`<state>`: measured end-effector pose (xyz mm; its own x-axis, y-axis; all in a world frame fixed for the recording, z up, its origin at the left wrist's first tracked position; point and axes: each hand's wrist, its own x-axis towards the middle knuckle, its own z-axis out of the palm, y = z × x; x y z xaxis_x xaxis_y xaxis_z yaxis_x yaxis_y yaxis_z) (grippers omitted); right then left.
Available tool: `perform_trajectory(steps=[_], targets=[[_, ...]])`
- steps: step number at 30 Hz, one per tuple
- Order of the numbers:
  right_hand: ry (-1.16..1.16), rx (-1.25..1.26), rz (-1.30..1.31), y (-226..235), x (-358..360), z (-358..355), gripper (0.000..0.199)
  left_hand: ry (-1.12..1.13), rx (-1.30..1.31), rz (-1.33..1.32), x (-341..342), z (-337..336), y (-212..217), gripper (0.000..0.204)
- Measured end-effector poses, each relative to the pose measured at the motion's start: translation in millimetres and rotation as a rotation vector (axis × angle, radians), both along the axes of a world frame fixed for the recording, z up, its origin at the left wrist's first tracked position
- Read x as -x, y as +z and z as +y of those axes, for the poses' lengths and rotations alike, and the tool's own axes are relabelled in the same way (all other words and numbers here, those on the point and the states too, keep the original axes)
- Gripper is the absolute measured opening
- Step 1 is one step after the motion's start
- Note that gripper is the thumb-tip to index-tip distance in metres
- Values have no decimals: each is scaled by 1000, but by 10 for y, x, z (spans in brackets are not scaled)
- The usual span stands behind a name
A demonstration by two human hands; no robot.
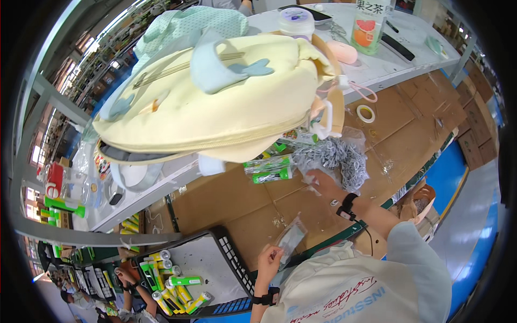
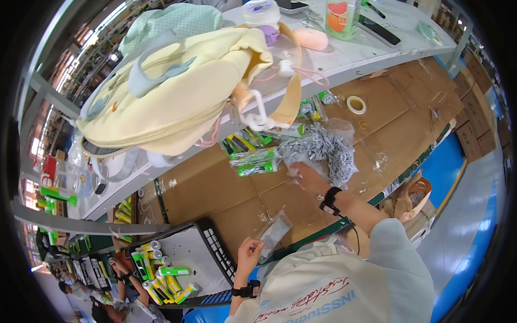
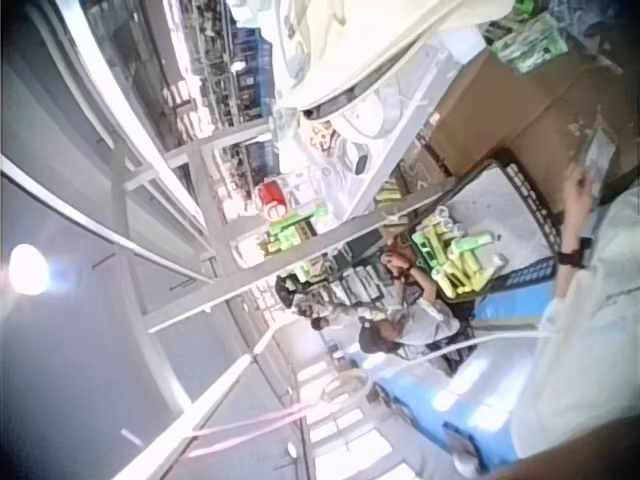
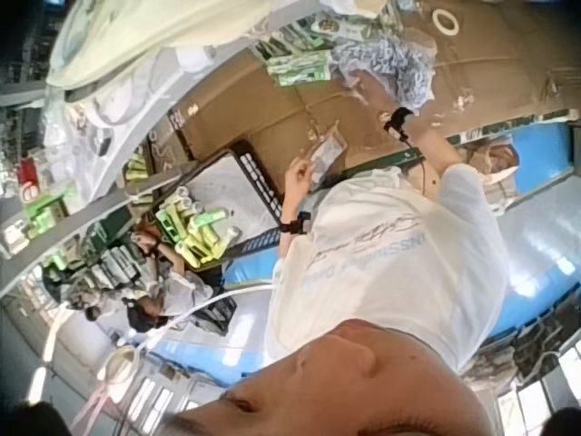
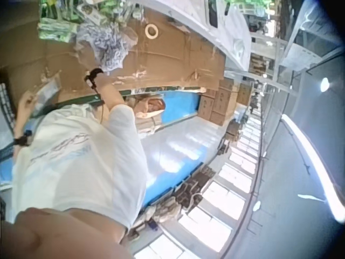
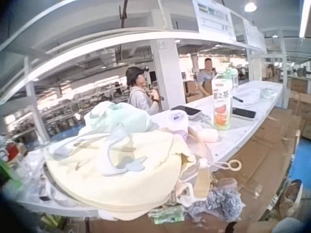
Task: Assemble and package components of hand-held flashlights.
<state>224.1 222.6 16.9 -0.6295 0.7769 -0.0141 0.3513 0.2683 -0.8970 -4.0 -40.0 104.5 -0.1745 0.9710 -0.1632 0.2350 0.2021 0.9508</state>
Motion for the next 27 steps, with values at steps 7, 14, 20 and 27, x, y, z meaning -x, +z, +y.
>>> perform_trajectory(steps=[7, 14, 20, 27], targets=[[-346, -628, -376, -102, 407, 405, 43, -92, 22, 148, -129, -25, 111, 6], [-203, -436, -598, 5, 948, 603, 40, -92, 32, 170, -140, 13, 106, 9], [-345, -474, -424, -283, 181, 525, 54, 21, -32, 194, -35, -89, 41, 7], [-54, -506, -630, -235, -822, 37, 60, -53, 28, 188, -53, -53, -4, 7]])
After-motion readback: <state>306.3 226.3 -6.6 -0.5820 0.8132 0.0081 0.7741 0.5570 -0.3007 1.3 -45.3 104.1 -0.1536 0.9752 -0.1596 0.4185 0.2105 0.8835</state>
